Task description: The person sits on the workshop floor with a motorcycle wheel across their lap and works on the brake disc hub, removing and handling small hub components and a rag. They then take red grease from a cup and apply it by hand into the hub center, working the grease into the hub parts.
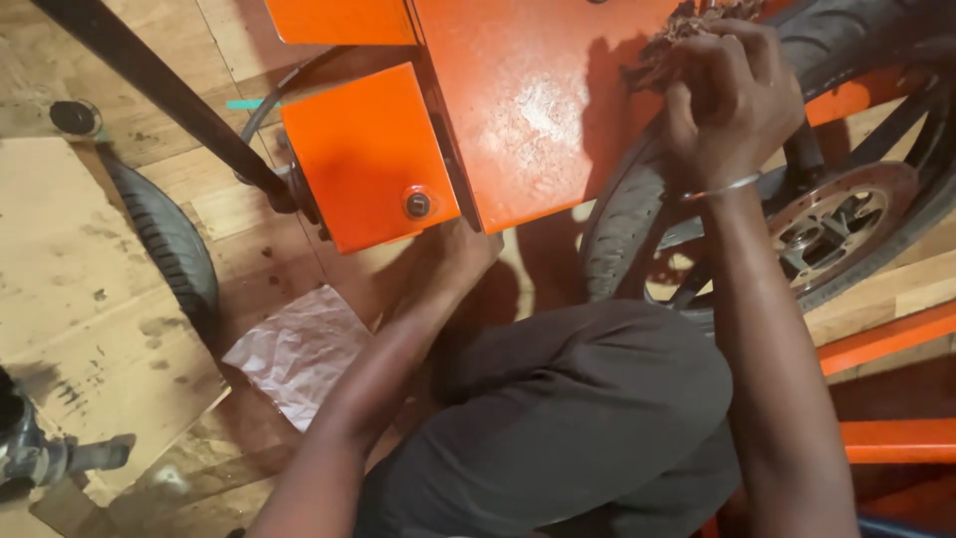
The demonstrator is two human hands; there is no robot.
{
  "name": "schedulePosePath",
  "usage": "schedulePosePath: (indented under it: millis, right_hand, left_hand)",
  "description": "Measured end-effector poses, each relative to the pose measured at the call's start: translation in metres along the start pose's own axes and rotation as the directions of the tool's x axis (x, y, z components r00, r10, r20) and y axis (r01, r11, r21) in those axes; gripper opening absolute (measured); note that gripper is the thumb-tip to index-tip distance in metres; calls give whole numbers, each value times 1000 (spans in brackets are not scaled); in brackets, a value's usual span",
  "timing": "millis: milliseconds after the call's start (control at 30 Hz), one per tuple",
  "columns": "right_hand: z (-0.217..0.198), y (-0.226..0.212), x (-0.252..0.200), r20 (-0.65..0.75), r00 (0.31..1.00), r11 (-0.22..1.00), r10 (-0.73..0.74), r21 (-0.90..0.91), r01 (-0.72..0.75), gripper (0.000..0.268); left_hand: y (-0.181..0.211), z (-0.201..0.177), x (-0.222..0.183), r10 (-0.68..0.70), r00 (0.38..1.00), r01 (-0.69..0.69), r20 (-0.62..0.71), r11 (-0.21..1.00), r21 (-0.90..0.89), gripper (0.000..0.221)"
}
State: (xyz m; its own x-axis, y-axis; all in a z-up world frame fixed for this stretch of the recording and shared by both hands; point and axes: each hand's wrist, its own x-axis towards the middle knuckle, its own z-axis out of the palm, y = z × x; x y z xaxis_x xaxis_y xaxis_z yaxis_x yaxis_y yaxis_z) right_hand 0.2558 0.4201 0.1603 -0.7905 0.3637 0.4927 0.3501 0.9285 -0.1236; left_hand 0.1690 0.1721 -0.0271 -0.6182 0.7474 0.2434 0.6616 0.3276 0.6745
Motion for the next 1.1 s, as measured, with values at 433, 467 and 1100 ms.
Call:
schedulePosePath:
  millis: [433, 467, 1100]
  right_hand:
    - [5, 11, -7, -78, 997, 997, 6, 78, 0, 27]
    - [5, 13, -10, -73, 997, 996, 10, 88, -4, 26]
    - [-141, -67, -52, 104, 925, 817, 366, 439, -373, 22]
  left_hand:
    - [3, 6, -74, -271, 886, 285, 377, 958, 19, 63]
    - [6, -6, -87, -195, 939, 227, 283, 970, -87, 78]
    - [111, -266, 7, 81, 883, 70, 463, 951, -301, 46]
